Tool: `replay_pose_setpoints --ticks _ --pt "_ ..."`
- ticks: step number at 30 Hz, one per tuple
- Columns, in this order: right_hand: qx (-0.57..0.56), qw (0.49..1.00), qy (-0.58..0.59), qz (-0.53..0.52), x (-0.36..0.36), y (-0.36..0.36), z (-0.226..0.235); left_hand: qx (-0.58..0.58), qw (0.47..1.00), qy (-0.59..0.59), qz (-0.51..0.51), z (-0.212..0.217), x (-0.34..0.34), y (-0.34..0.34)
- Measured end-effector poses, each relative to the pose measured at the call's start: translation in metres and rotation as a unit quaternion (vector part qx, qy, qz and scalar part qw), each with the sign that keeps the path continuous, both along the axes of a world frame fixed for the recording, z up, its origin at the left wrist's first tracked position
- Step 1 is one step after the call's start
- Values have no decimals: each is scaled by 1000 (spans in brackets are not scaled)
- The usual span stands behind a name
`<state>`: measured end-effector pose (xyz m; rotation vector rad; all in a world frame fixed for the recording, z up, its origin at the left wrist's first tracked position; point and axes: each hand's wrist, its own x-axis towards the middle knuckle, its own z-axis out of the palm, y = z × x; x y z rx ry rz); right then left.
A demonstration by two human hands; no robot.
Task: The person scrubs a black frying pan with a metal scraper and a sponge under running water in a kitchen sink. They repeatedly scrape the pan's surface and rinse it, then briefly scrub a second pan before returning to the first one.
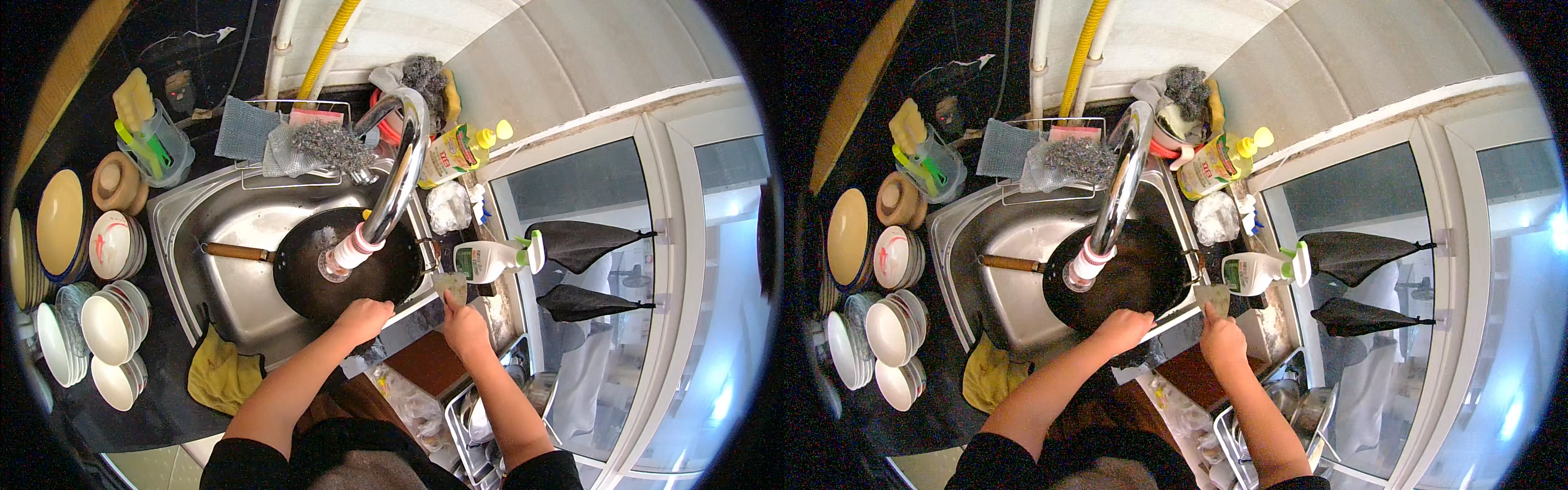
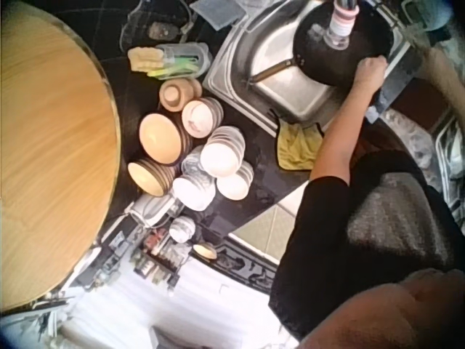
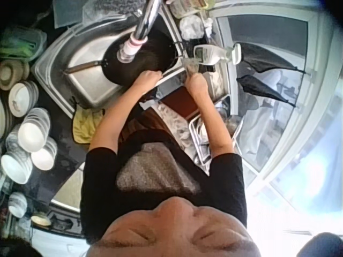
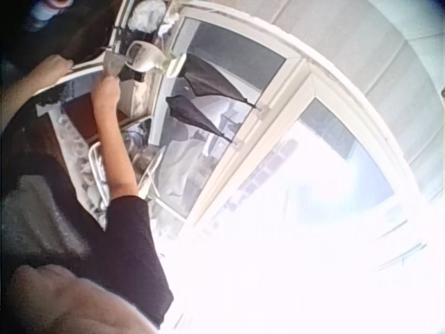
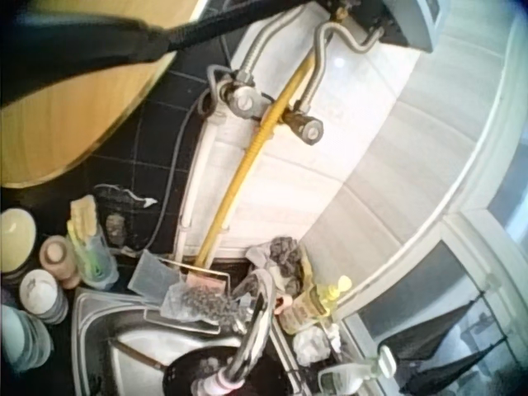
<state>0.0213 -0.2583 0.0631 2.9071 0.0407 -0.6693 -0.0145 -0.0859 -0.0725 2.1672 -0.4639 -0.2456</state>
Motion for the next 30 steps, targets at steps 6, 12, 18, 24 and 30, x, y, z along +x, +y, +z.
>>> replay_pose_setpoints --ticks 6,12,18,24,30 --pt "32 999 -18 10 15 -1 -12 24 1000 -2 -10 1 2 -1" --pt "6 1000 4 8 24 13 -10 38 999 20 -6 4 2 2" --pt "13 997 -70 0 50 18 -30 28 999 24 -7 15 2 2" --pt "-46 997 55 18 48 37 -6 26 1000 12 4 2 0 2" --pt "-56 996 58 22 58 32 -11 17 1000 -7 -1 1 -1 -2"
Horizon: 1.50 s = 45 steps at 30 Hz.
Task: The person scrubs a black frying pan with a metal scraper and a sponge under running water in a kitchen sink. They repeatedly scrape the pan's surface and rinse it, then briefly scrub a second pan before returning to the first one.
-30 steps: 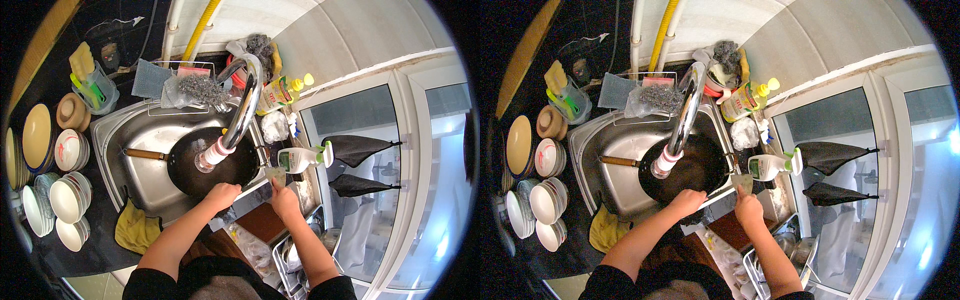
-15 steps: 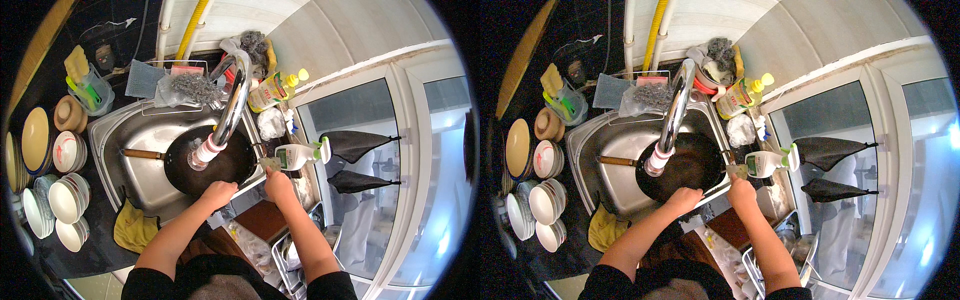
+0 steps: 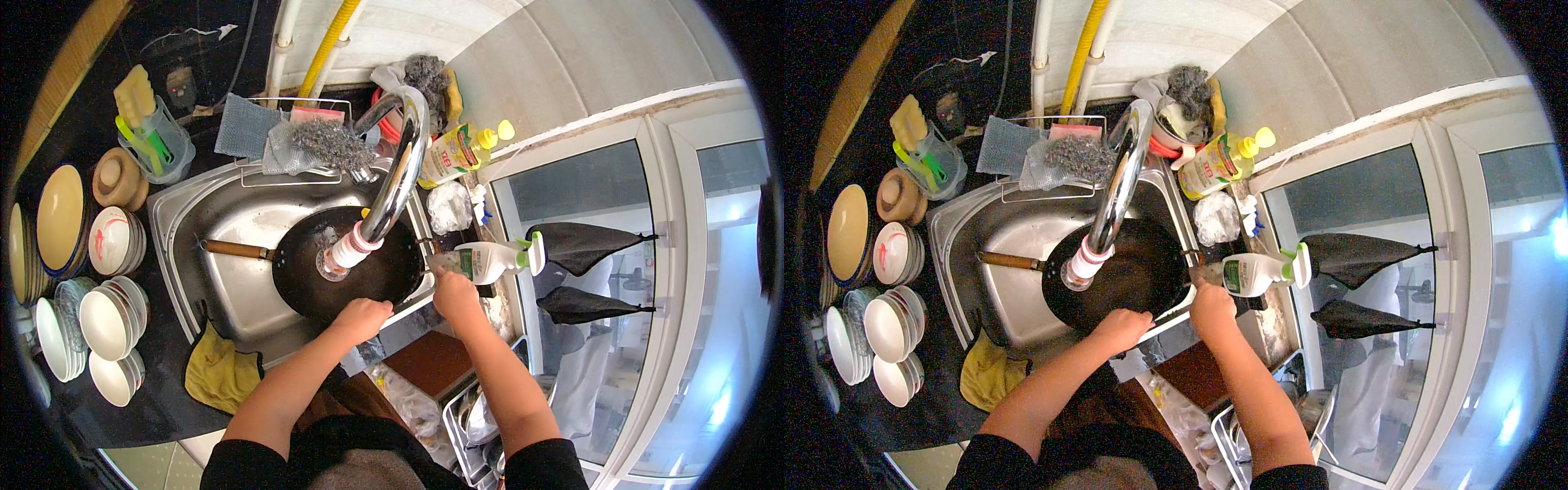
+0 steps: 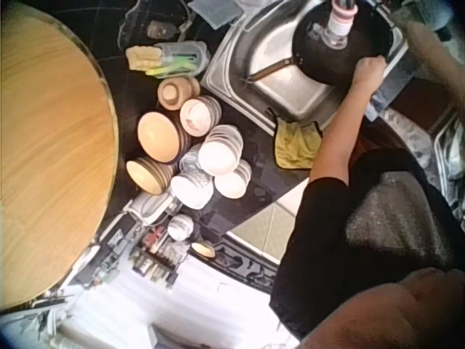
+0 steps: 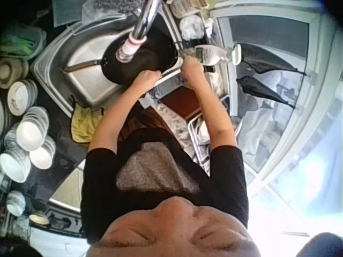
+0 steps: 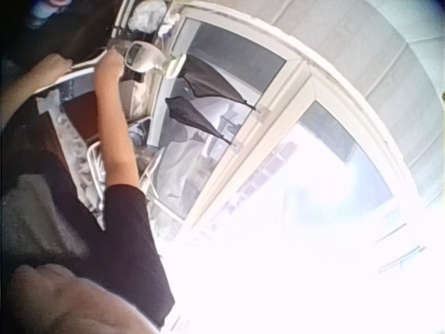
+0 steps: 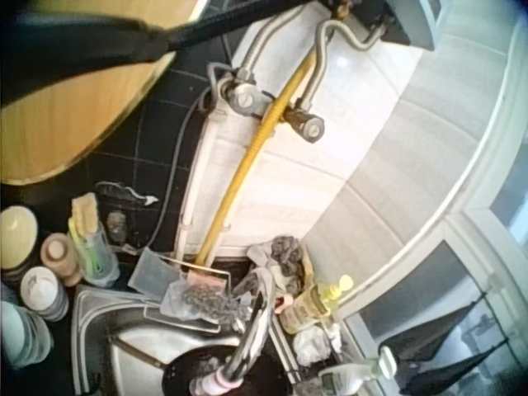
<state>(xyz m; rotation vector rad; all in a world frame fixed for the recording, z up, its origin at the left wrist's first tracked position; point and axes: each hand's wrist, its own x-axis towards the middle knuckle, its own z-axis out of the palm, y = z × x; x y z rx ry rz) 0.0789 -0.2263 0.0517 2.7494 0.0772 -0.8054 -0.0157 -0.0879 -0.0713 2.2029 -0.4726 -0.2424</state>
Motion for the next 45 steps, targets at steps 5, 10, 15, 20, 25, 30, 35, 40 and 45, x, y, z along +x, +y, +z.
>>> replay_pose_setpoints --ticks 5,10,15,20,25,30,35,40,45 --pt "50 996 -50 58 10 -14 -6 -10 1000 1 8 -5 0 1" --pt "67 993 -46 84 4 -8 6 -10 1000 15 0 -6 1 1" --pt "44 993 4 108 32 -18 -11 -11 999 32 -3 -5 1 1" --pt "30 993 55 102 23 3 25 -14 999 35 0 -8 1 4" --pt "17 992 33 118 43 -8 -2 -13 999 38 -11 -6 2 0" --pt "-25 985 109 133 46 -37 -5 -14 999 32 0 -16 1 -1" --pt "-4 997 34 72 53 -14 -2 -23 1000 11 -1 -12 -1 -2" --pt "-56 954 162 246 58 -36 1 -34 999 10 2 -11 0 0" --pt "16 991 29 127 55 -19 -14 -5 1000 10 -4 -6 0 -2"
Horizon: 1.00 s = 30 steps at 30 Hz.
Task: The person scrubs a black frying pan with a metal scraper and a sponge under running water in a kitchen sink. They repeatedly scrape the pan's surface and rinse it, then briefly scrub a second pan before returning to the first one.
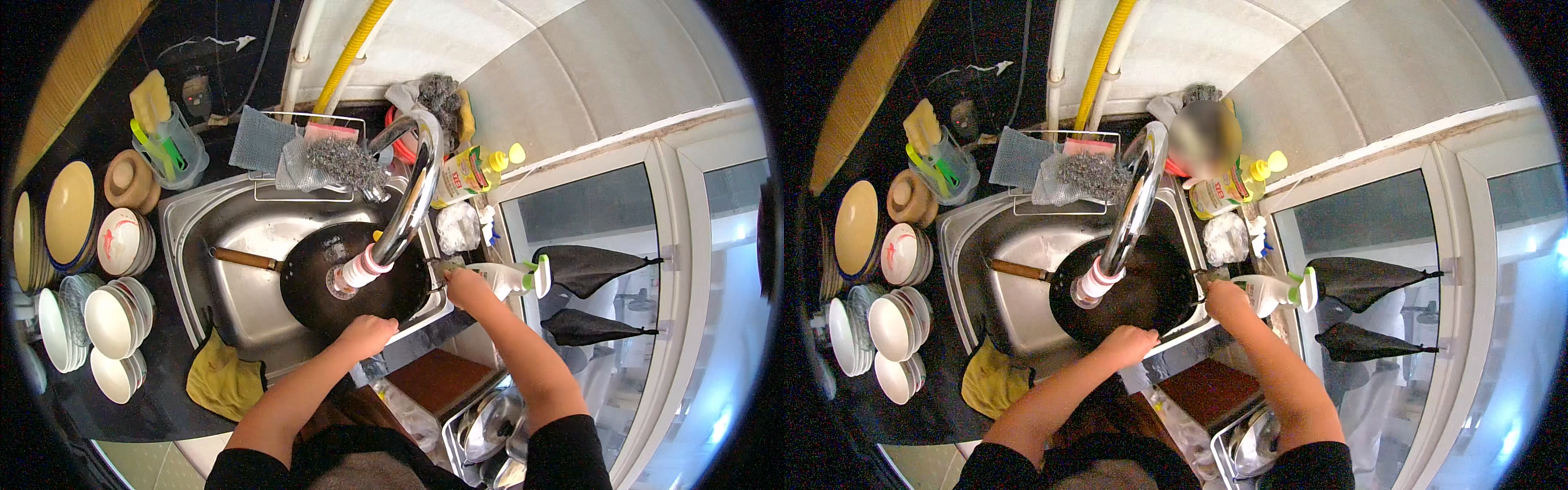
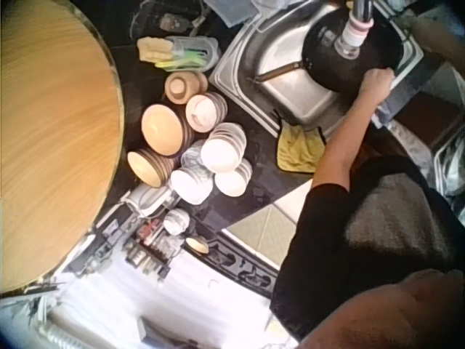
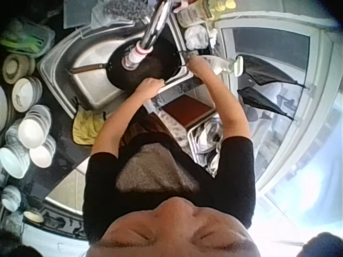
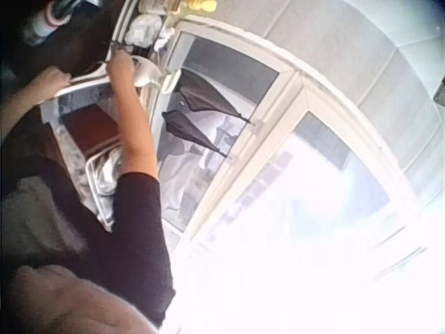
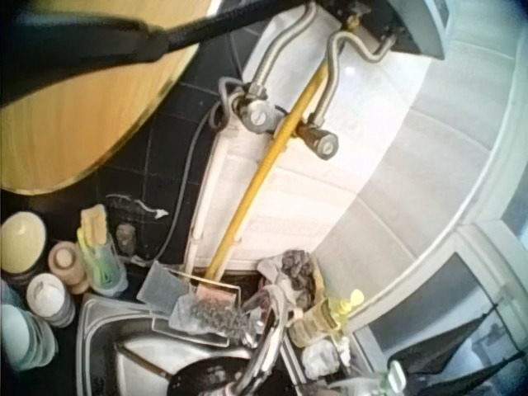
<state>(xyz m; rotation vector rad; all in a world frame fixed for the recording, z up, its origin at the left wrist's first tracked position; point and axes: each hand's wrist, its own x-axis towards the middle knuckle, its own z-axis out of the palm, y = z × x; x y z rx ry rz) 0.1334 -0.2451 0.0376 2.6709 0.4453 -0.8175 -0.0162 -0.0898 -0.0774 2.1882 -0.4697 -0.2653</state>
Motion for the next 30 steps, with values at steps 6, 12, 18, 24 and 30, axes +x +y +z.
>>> replay_pose_setpoints --ticks 6,12,18,24,30 --pt "-83 989 112 50 9 12 24 23 1000 4 -5 -4 1 2" --pt "-13 999 38 -5 27 -6 -8 17 1000 -12 -10 2 1 1" --pt "-111 976 186 5 30 6 24 13 1000 7 -1 1 1 5" --pt "-160 962 162 151 36 -28 -10 30 999 -18 0 5 1 2" --pt "-57 988 118 84 16 -26 14 32 999 37 -5 16 4 6"
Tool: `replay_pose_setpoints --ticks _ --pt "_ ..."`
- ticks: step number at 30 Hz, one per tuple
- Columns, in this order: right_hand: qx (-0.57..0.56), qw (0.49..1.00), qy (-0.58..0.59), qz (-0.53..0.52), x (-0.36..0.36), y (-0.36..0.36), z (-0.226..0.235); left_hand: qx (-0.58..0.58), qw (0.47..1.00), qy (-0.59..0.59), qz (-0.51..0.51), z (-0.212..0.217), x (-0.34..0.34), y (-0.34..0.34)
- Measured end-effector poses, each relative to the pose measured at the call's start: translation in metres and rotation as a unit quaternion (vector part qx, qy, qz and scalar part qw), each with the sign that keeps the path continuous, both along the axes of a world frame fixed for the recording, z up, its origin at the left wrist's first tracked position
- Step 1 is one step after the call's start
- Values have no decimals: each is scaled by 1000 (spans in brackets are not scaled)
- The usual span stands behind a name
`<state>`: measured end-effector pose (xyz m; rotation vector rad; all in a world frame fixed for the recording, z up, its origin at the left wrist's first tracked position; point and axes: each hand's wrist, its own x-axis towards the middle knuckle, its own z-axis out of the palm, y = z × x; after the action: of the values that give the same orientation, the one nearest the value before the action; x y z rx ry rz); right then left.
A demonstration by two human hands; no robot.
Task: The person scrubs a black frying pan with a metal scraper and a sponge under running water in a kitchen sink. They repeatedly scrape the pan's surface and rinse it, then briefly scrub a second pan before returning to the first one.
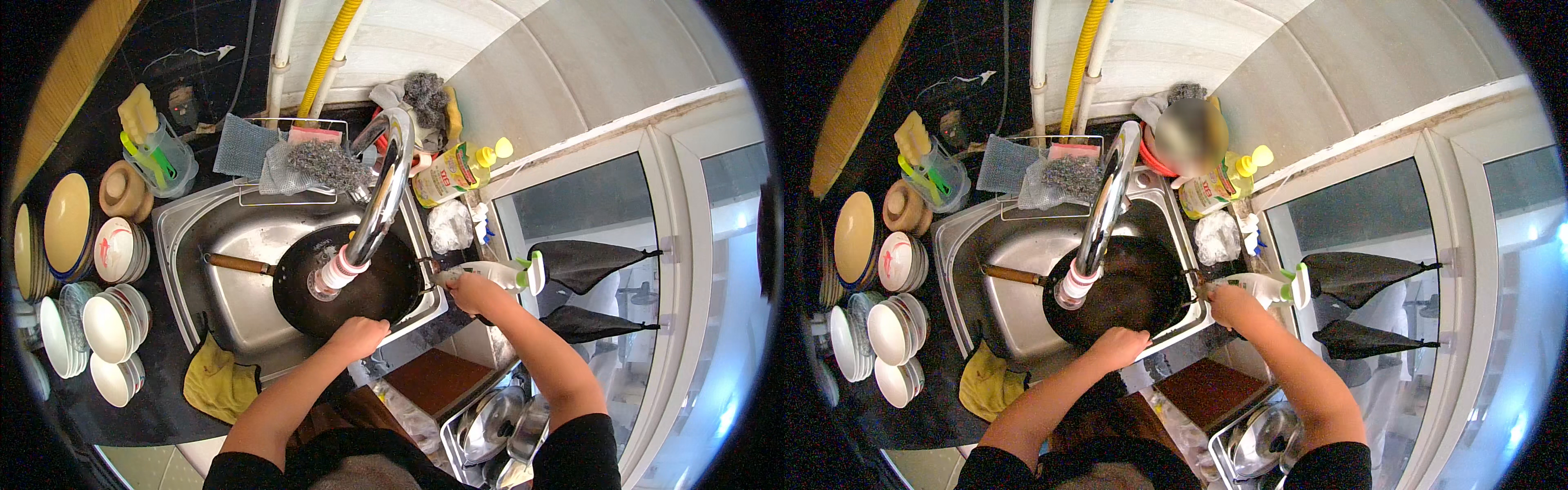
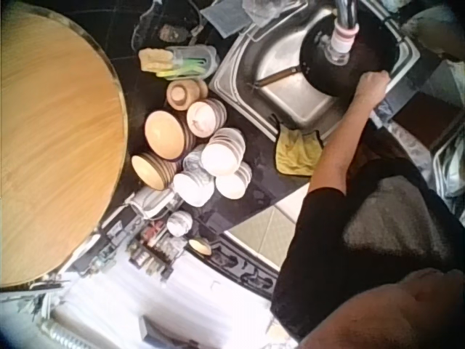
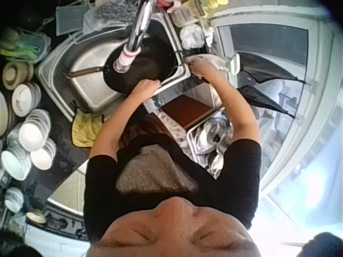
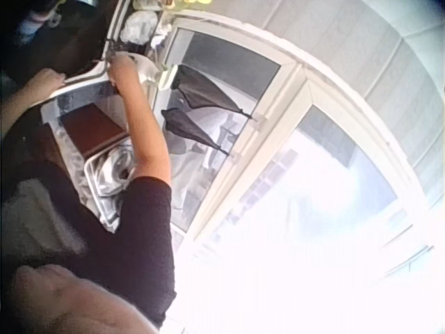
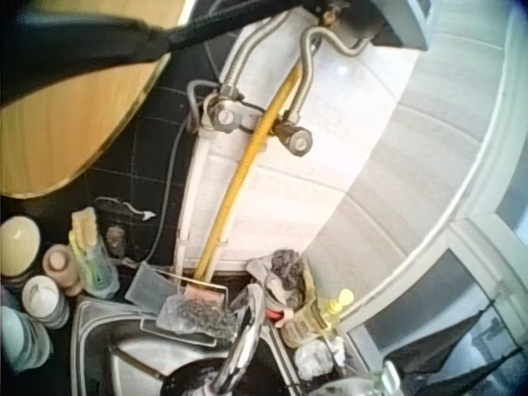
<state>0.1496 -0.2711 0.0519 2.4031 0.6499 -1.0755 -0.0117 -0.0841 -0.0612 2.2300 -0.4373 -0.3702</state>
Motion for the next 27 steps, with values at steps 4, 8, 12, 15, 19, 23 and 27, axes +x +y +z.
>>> replay_pose_setpoints --ticks 4,8,12,15,19,23,27 --pt "-21 998 -50 -11 6 -10 -28 7 1000 -10 1 1 0 -2" --pt "-83 996 28 17 8 10 1 4 1000 -4 2 0 0 0" --pt "-33 995 9 -90 18 4 -13 -9 1000 -24 3 -5 -2 -3" --pt "-49 998 -14 -37 24 -7 -34 -17 999 -30 4 -9 -3 -6" --pt "-69 992 76 -78 19 33 16 -17 999 -27 11 -9 -2 0" --pt "-18 986 1 -168 18 29 6 -3 1000 -10 -5 -1 0 -1" --pt "-78 997 4 -12 27 23 -17 -14 1000 -23 2 -10 -3 -2"
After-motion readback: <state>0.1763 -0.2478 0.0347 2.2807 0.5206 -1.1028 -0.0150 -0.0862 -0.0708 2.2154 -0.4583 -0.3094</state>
